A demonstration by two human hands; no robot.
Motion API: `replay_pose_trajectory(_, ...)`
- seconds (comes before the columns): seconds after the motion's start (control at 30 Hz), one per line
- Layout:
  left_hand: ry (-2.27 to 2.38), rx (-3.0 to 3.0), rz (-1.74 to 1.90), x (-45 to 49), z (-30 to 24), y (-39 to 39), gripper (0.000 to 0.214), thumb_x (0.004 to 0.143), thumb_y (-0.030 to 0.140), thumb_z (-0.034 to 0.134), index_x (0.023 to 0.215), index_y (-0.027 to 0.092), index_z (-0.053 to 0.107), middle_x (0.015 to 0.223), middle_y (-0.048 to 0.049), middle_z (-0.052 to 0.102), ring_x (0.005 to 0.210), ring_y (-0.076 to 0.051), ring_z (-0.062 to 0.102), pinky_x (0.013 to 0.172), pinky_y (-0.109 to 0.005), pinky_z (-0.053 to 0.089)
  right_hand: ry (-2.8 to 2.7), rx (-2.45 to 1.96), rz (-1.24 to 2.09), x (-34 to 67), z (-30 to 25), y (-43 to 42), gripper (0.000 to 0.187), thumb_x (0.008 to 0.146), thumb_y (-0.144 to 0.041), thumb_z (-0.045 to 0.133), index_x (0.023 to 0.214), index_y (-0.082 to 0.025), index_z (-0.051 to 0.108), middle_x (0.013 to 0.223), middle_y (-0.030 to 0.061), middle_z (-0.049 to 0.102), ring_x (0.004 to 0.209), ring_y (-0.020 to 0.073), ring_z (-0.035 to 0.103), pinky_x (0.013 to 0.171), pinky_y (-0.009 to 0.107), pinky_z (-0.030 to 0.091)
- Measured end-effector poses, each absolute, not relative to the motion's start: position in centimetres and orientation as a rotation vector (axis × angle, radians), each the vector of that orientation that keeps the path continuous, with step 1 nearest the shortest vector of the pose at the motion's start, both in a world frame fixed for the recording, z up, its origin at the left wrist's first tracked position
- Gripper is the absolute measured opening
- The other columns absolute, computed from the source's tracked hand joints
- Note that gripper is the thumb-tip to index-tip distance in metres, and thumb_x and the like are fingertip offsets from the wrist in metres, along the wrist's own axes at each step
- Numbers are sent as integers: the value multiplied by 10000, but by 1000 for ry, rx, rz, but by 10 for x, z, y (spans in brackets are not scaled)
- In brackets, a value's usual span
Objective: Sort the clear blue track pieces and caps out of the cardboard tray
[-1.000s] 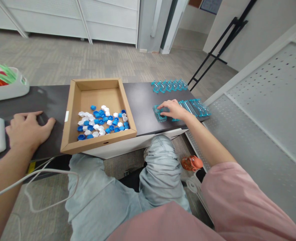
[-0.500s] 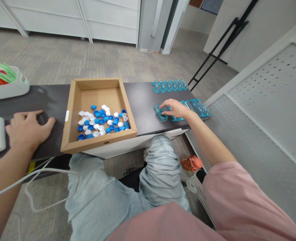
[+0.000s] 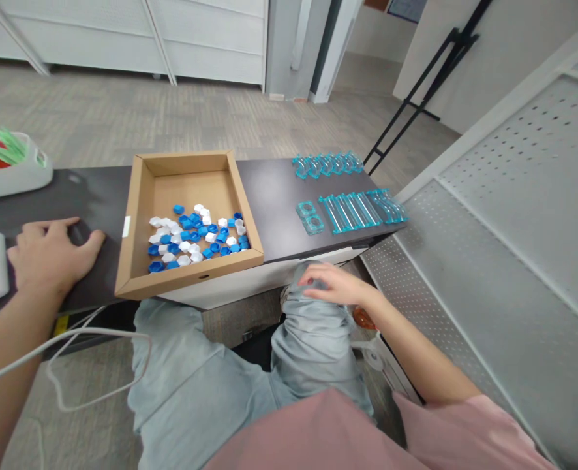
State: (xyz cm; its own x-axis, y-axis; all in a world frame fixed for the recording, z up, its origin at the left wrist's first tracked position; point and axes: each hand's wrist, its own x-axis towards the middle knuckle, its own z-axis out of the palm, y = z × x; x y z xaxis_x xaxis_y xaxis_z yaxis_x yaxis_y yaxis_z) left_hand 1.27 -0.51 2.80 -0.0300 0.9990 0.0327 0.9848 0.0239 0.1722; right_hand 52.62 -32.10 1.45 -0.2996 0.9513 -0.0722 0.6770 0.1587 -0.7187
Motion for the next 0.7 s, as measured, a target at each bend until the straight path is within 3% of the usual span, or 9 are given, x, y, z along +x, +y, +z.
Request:
replay_pose_trajectory(0.13, 2167, 2103, 165, 18, 35, -10, 1096, 1015, 797, 288, 1737, 28, 587, 1767, -402, 460, 1715, -562, 427, 1361, -763, 394, -2205, -1588, 988, 511, -23, -328, 239, 1015, -559, 775, 1167, -425, 902, 1233, 62, 902, 1189, 393, 847, 1088, 674, 653)
replay_pose_trajectory(0.3, 2178, 2122, 153, 18, 36, -9, 1147, 1000, 837, 237, 1745, 38, 585, 1746, -399, 491, 1721, -534, 419, 1353, -743, 406, -1987, -1737, 568, 516, -1, -312, 412, 1153, -660, 531, 1377, -499, 837, 1449, 71, 839, 1383, 380, 767, 1202, 676, 596)
replay_pose_trajectory(0.4, 2191, 2112, 149, 17, 35, -8, 1155, 990, 834, 248, 1740, 25, 592, 1745, -411, 487, 1713, -552, 430, 1350, -753, 410, -1788, -1971, 204, 517, 13, -298, 585, 1150, -681, 517, 1627, -414, 723, 1764, 123, 646, 1627, 454, 586, 1328, 743, 476)
replay_pose_trajectory(0.5, 2194, 2105, 144, 18, 35, -7, 1160, 989, 828, 249, 1735, 10, 595, 1746, -425, 474, 1715, -560, 428, 1350, -758, 408, -1732, -2131, 126, 516, 6, -288, 768, 1135, -652, 569, 1819, -305, 540, 1906, 171, 471, 1737, 520, 433, 1394, 787, 359)
replay_pose_trajectory(0.7, 2197, 2112, 129, 18, 35, -7, 1163, 995, 837, 249, 1746, 13, 580, 1738, -425, 484, 1721, -547, 416, 1350, -761, 401, -1811, -2159, 154, 512, -12, -283, 897, 1143, -632, 586, 1946, -351, 298, 1949, 153, 416, 1758, 573, 375, 1390, 834, 330)
